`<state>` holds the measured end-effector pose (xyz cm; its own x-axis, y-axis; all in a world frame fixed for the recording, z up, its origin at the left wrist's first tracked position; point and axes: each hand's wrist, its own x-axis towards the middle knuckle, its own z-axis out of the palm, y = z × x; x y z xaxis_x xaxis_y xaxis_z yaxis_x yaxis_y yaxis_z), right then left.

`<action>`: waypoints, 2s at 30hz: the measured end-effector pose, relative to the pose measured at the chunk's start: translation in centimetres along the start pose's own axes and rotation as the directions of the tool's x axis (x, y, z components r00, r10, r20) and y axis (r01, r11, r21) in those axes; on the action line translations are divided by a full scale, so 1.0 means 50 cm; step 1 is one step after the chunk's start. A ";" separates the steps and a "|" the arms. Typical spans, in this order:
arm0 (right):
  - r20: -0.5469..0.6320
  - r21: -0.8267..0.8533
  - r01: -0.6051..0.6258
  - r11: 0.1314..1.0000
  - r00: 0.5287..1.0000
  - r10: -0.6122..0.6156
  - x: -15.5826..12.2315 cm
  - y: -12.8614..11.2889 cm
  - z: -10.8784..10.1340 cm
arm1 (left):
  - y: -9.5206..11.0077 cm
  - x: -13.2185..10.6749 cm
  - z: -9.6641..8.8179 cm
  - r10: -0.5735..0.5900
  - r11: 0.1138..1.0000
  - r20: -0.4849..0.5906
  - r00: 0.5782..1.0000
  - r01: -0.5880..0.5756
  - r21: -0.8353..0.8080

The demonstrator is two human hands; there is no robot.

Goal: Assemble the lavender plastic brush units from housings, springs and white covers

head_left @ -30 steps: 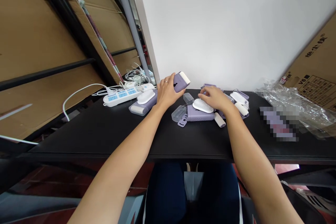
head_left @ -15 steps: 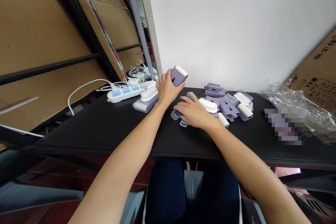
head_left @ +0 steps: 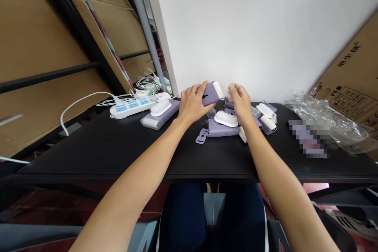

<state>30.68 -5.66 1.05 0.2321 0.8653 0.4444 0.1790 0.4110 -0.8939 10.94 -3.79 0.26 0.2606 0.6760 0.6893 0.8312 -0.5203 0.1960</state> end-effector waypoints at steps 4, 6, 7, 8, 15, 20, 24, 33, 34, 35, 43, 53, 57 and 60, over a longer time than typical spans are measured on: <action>0.012 0.046 -0.013 0.999 1.000 0.013 -0.003 -0.004 -0.002 | 0.026 -0.007 -0.012 0.072 0.997 0.004 0.997 -0.072 0.000; 0.023 0.065 -0.002 0.998 1.000 0.001 -0.006 -0.006 0.001 | 0.031 -0.010 -0.015 0.085 0.996 0.016 0.996 -0.085 0.002; 0.031 0.065 0.003 0.998 0.999 -0.005 -0.007 -0.005 0.003 | 0.031 -0.010 -0.015 0.087 0.996 0.020 0.996 -0.087 0.005; 0.040 0.055 0.006 0.998 0.999 -0.009 -0.007 -0.004 0.004 | 0.031 -0.011 -0.014 0.087 0.996 0.023 0.996 -0.088 0.007; 0.055 -0.065 0.015 0.998 0.998 -0.012 -0.002 0.004 0.005 | 0.025 -0.009 -0.009 0.091 0.996 0.028 0.995 -0.091 -0.006; 0.064 -0.047 0.015 0.999 0.998 -0.012 -0.005 -0.005 0.001 | 0.029 -0.009 -0.013 0.093 0.996 0.037 0.995 -0.093 0.001; 0.066 -0.054 0.017 0.998 0.998 -0.013 -0.007 -0.008 0.000 | 0.029 -0.009 -0.015 0.087 0.996 0.043 0.995 -0.088 0.006; 0.125 -0.033 -0.020 0.999 0.992 0.024 -0.011 -0.008 0.004 | 0.027 -0.007 -0.012 0.055 0.998 0.012 0.998 -0.055 -0.021; 0.125 -0.029 -0.021 0.999 0.992 0.024 -0.012 -0.009 0.005 | 0.027 -0.007 -0.012 0.054 0.998 0.013 0.998 -0.054 -0.024; 0.121 -0.024 -0.020 0.999 0.992 0.023 -0.013 -0.010 0.006 | 0.027 -0.007 -0.012 0.055 0.998 0.015 0.998 -0.054 -0.024; 0.096 -0.050 -0.003 0.999 0.995 0.008 -0.015 -0.006 0.009 | 0.026 -0.009 -0.011 0.070 0.998 0.010 0.998 -0.070 -0.006; 0.073 -0.094 0.033 0.995 0.997 -0.026 -0.015 -0.001 0.014 | 0.029 -0.009 -0.014 0.089 0.996 -0.023 0.996 -0.089 0.004; 0.090 -0.089 0.027 0.996 0.996 -0.019 -0.015 -0.002 0.011 | 0.031 -0.009 -0.015 0.089 0.996 -0.013 0.996 -0.089 0.002; 0.103 -0.102 0.001 0.995 0.995 0.009 -0.014 -0.006 0.008 | 0.027 -0.006 -0.011 0.096 0.995 0.007 0.995 -0.096 -0.010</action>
<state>30.07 -6.28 0.98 0.1336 0.8941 0.4275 0.2762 0.3807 -0.8825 11.73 -4.99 0.72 0.3426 0.6262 0.7004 0.7972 -0.5883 0.1360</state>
